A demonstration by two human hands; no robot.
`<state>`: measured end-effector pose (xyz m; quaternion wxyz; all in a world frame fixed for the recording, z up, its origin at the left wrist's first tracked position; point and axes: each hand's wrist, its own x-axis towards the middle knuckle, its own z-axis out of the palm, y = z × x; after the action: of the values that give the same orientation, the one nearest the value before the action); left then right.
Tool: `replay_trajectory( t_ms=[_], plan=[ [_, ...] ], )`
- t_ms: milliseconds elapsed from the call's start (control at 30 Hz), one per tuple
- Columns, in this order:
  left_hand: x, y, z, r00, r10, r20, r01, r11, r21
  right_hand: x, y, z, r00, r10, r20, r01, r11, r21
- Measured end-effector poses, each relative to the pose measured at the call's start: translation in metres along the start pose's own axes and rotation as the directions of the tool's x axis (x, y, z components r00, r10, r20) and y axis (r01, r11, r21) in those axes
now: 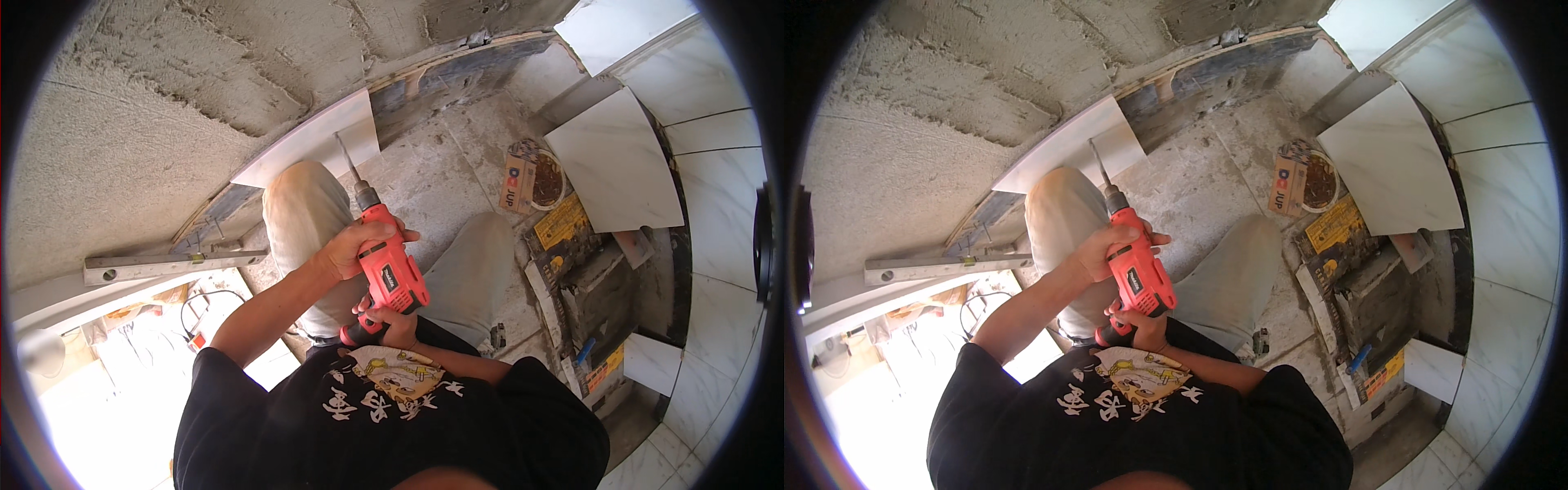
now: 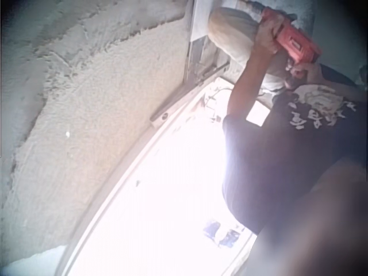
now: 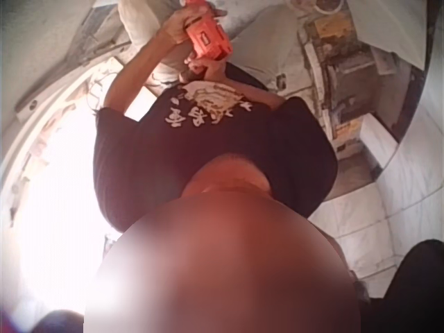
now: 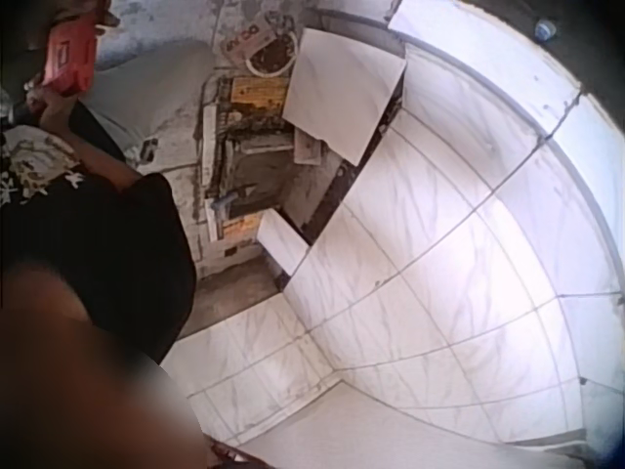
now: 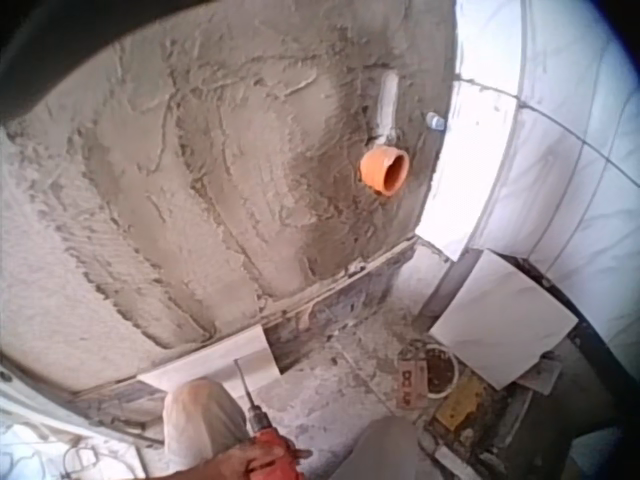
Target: Drilling a hole into a ceramic tile using a red power drill while holding the tile against a wall.
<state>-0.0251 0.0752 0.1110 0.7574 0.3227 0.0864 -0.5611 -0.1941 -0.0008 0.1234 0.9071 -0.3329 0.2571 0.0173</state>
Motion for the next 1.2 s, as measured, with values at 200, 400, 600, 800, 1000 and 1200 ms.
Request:
replay_trajectory(
  t_ms=[200, 400, 600, 800, 1000, 1200],
  plan=[
    [0.003, -0.002, 0.007, 0.994, 0.007, -0.109, -0.003, 0.999, 0.040, 0.004, -0.004, -0.009, 0.992, 0.114, 0.057, -0.120, 0.984, 0.133],
    [0.002, 0.002, 0.014, 0.988, 0.006, -0.152, 0.003, 0.998, 0.055, 0.008, 0.004, -0.012, 0.985, 0.159, 0.066, -0.170, 0.964, 0.205],
    [0.003, -0.001, 0.008, 0.990, 0.005, -0.140, 0.001, 0.999, 0.041, 0.004, 0.005, -0.013, 0.987, 0.152, 0.044, -0.157, 0.973, 0.170],
    [0.000, 0.003, 0.015, 0.994, 0.022, -0.110, -0.019, 1.000, 0.023, 0.001, -0.001, -0.009, 0.996, 0.080, 0.036, -0.083, 0.995, 0.064],
    [0.000, 0.004, 0.013, 0.997, 0.021, -0.080, -0.020, 1.000, 0.018, 0.001, -0.003, -0.007, 0.996, 0.074, 0.049, -0.076, 0.997, 0.033],
    [0.000, 0.003, 0.010, 0.998, 0.040, -0.055, -0.040, 0.999, -0.009, -0.001, -0.004, -0.002, 0.999, 0.036, 0.032, -0.034, 0.998, -0.053]
  ],
)
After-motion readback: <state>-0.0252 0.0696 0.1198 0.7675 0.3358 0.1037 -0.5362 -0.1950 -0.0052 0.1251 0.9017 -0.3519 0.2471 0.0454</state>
